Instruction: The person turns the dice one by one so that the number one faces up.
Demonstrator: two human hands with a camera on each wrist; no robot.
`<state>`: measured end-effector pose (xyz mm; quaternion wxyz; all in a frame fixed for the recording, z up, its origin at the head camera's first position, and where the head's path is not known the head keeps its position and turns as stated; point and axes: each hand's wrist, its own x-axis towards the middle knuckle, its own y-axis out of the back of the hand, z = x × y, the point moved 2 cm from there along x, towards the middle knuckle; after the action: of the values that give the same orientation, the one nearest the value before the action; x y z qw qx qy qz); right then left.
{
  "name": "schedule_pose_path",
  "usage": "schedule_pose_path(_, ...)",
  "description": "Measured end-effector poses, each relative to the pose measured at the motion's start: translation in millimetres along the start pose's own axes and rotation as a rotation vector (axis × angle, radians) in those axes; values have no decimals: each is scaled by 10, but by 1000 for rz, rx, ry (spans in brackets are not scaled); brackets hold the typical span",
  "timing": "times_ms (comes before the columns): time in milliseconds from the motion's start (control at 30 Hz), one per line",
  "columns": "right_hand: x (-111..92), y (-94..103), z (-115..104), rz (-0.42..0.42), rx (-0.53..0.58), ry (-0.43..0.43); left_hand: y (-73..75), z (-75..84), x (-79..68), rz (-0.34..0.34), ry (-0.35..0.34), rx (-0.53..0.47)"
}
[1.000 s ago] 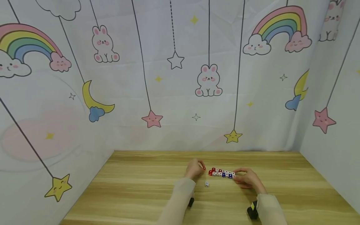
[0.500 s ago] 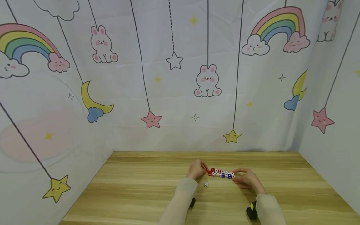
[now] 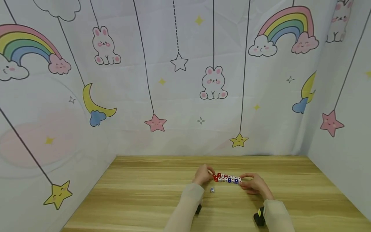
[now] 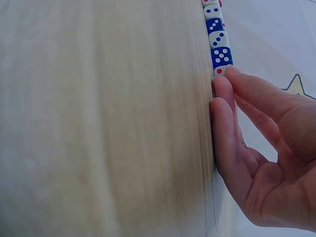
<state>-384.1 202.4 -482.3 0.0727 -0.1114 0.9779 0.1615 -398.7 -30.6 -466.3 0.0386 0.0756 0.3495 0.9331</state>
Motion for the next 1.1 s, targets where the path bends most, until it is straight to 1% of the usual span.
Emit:
schedule_pose_path(33, -4, -10, -10, 28, -14, -20, -7, -5, 4, 6, 2, 9)
schedule_pose_path(133, -9, -25, -23, 57, -22, -47, -24, -18, 13, 29, 1, 38)
schedule_pose_path(233, -12, -32, -30, 56, -28, -49, -30, -29, 19, 52, 7, 59)
schedule_pose_path(400, 0, -33, -19, 67, -24, -56, -15, -18, 10, 82, -8, 61)
schedule_pose_path(567, 1, -33, -16, 64, -24, -65, 6, 4, -12, 79, -23, 33)
schedule_pose_path(767, 1, -32, -38, 57, -28, -76, 23, 10, -13, 39, -20, -11)
schedule_pose_path(900, 5, -17, -26, 29, -13, -49, 61, -4, -20, 11, -20, -26)
schedule_pose_path(933, 13, -5, -13, -3, 2, -27, 79, -3, -28, -3, -18, -32)
schedule_pose_path(1033, 14, 13, 3, -37, 8, -3, 145, 24, -61, -66, -5, -61)
schedule_pose_path(1100, 5, 15, -5, -25, 5, -14, 188, 54, -88, -120, 3, -78)
